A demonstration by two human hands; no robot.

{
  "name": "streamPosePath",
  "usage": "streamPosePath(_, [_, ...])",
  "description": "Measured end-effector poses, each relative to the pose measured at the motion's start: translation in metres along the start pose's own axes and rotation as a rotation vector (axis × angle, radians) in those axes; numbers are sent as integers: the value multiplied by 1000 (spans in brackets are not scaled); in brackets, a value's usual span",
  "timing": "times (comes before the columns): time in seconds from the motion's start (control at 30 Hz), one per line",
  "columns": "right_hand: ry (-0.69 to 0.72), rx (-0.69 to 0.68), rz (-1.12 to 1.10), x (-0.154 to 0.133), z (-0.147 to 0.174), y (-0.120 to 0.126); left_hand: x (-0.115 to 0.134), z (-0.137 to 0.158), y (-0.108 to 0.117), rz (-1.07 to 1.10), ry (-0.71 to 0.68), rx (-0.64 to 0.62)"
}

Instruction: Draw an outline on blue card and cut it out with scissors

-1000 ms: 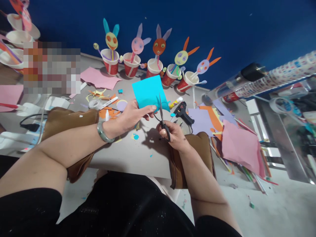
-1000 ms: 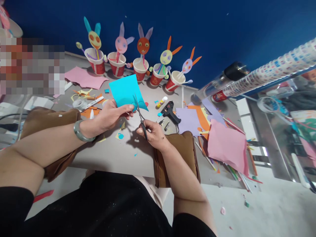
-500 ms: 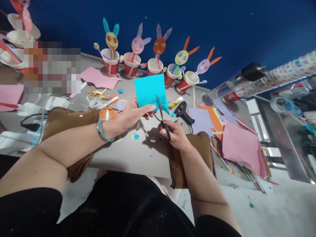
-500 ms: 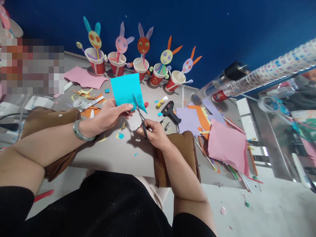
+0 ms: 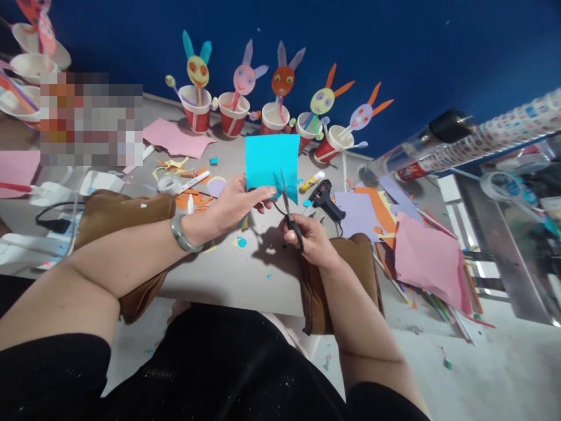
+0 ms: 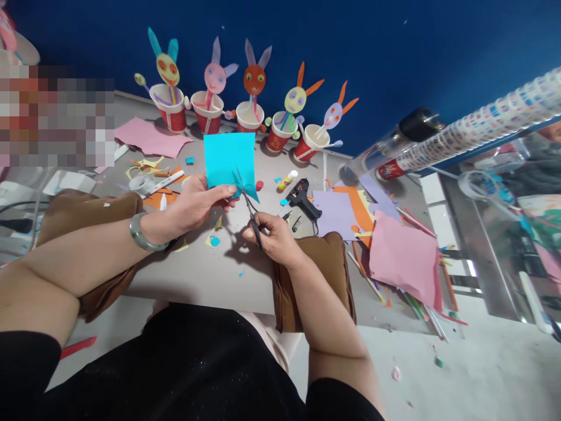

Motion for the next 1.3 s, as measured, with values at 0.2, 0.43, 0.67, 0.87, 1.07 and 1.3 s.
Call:
streamPosePath(0.2, [-1,-2,-9,0,0,-1,1,0,-1,-8,-11,-16])
streamPosePath(0.43, [9,-2,-1,-1,0,0,1,1,0,-21,-23,-12])
streamPosePath(0.67, [16,-9,2,1,0,1,-1,0,0,-5,-81,-54])
streamPosePath(0.87, [17,-14,-14,1,0,1,-1,-1,0,0,-71,-57])
streamPosePath(1.07, [13,-11,-20,1,0,0,-2,0,1,-10,-81,-61])
streamPosePath(1.3, [17,-11,-34,1,0,0,-1,-1,1,-23,-80,-68])
Point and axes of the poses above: each hand's wrist, its own z-axis away from the middle knuckle, its own y-axis out of the back of the hand, x = y × z, the point moved 3 cm from there along -z, towards the middle knuckle, and after that the axes turned 6 degrees about -x, right-handed, at the moved point
